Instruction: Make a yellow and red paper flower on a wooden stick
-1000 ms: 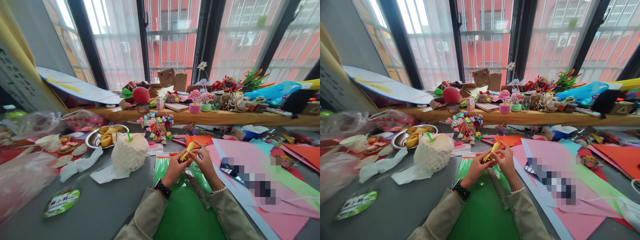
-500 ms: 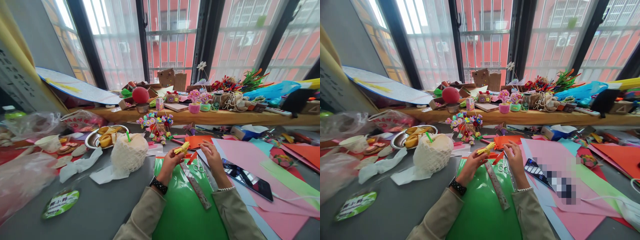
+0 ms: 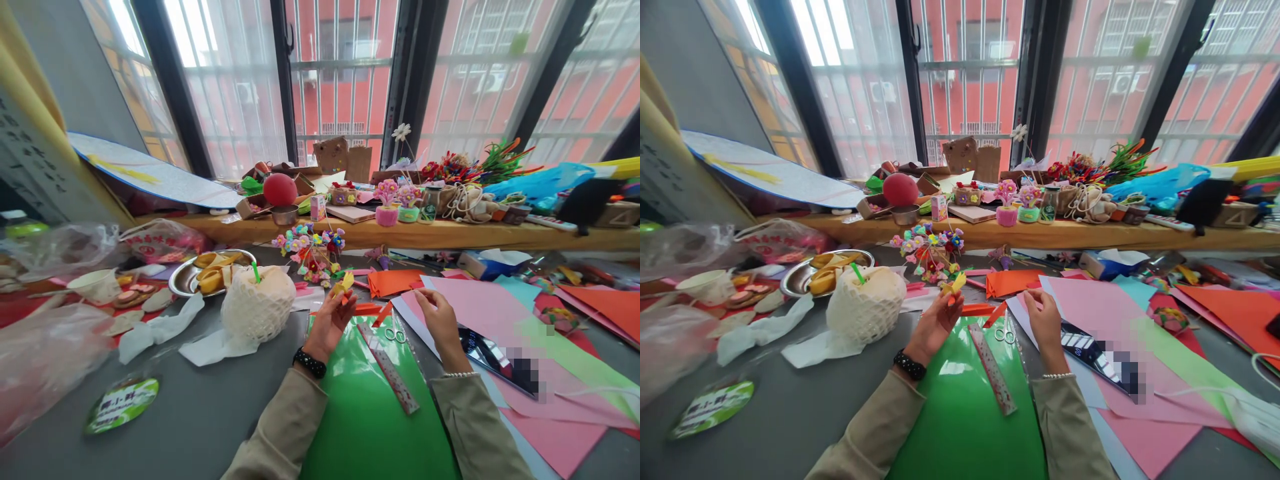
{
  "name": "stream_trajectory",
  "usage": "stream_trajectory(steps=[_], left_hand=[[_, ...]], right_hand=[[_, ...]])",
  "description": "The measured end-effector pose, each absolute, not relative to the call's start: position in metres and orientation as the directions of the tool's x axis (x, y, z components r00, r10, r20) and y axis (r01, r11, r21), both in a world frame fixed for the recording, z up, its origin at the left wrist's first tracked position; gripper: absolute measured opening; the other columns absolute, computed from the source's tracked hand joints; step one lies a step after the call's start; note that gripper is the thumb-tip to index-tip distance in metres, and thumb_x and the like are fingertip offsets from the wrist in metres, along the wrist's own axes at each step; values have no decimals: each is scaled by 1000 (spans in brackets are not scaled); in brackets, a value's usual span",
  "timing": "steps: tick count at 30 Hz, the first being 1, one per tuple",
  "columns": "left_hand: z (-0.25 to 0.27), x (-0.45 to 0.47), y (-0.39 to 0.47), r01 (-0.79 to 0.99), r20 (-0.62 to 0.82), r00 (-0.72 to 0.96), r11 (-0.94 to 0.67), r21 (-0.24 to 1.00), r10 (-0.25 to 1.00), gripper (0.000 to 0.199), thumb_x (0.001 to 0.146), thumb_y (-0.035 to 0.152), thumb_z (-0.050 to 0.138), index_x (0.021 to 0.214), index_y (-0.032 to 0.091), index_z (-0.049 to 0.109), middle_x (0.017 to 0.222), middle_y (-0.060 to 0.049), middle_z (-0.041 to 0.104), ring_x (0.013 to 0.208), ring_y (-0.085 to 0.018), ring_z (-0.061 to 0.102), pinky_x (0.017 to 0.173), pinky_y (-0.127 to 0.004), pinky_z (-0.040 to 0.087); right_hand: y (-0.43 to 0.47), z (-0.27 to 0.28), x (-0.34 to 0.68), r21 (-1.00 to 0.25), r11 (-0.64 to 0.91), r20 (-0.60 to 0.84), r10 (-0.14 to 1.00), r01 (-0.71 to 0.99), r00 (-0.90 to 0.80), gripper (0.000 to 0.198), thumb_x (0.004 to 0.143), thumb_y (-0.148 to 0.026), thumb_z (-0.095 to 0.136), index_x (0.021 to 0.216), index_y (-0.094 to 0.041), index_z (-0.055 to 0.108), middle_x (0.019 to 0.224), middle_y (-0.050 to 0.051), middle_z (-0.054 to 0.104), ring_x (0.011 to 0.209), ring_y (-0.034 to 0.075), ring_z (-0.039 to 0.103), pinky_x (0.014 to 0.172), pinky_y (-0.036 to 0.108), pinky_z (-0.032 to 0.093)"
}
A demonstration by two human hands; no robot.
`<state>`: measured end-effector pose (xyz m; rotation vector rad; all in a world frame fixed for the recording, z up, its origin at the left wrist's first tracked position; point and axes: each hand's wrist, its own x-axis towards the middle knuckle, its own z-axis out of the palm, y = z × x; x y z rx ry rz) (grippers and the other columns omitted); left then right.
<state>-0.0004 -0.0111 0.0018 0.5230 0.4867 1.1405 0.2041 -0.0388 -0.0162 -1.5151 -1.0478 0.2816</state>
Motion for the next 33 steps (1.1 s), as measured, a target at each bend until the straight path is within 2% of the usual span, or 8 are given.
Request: stream_trajectory(steps=[3,8,14,19,22,26,29,33], left_hand=[[0,-1,-9,-731,-110,337,334,595,935,19,71,14,51,90,19,53,83,-1,61,74,-9,59,67,-18,46],[11,-9,-8,-804,-62,304,291,518,951,25,77,10,42,96,22,53,92,-2,61,73,-7,59,64,-16,47],[23,-21,-2,-900,-76,237,248,357,969,29,83,9,27,92,12,55,86,-6,62,74,-6,59,62,-12,48],[17,-19,-1,-847,-134,255,288,447,958,18,79,10,38,83,12,55,79,-4,62,66,-8,60,55,-14,49],[13,-16,-3,-815,-111,272,290,502,956,11,75,13,46,82,14,54,79,-3,62,63,-8,60,52,-15,49],[10,-15,-5,-784,-95,292,295,546,952,7,72,14,50,78,17,52,79,-2,63,56,-7,59,50,-16,48],[9,-16,-3,-775,-92,281,282,566,955,7,71,14,52,76,18,51,77,-2,63,53,-7,58,49,-16,47],[8,-15,-2,-764,-62,203,197,614,977,9,68,16,55,76,18,50,76,1,62,55,-5,56,51,-14,45]], right_hand=[[-39,-17,203,-859,130,415,744,496,524,25,67,-37,48,77,-17,56,84,7,57,80,18,52,71,33,41],[-36,-21,203,-815,110,411,801,568,435,21,68,-33,46,76,-17,56,83,6,57,77,18,53,69,34,42],[-38,-19,201,-754,79,438,800,652,410,20,69,-28,42,78,-16,56,83,7,56,79,18,52,70,33,42],[-33,-27,198,-662,121,456,848,740,269,21,70,-24,41,80,-18,59,83,5,58,82,19,51,73,35,40],[-26,-36,193,-507,152,521,838,849,161,23,68,-23,47,85,-20,61,84,7,55,81,21,49,72,36,38],[-19,-42,189,-322,45,540,829,946,144,28,67,-21,50,92,-19,61,83,10,50,80,23,44,70,37,36],[-19,-40,190,-315,-26,463,868,949,178,27,69,-22,48,93,-19,61,82,9,50,79,21,44,71,34,34],[-26,-35,195,-381,-60,338,920,922,199,25,71,-24,46,89,-19,62,82,8,52,81,20,44,74,31,32]])
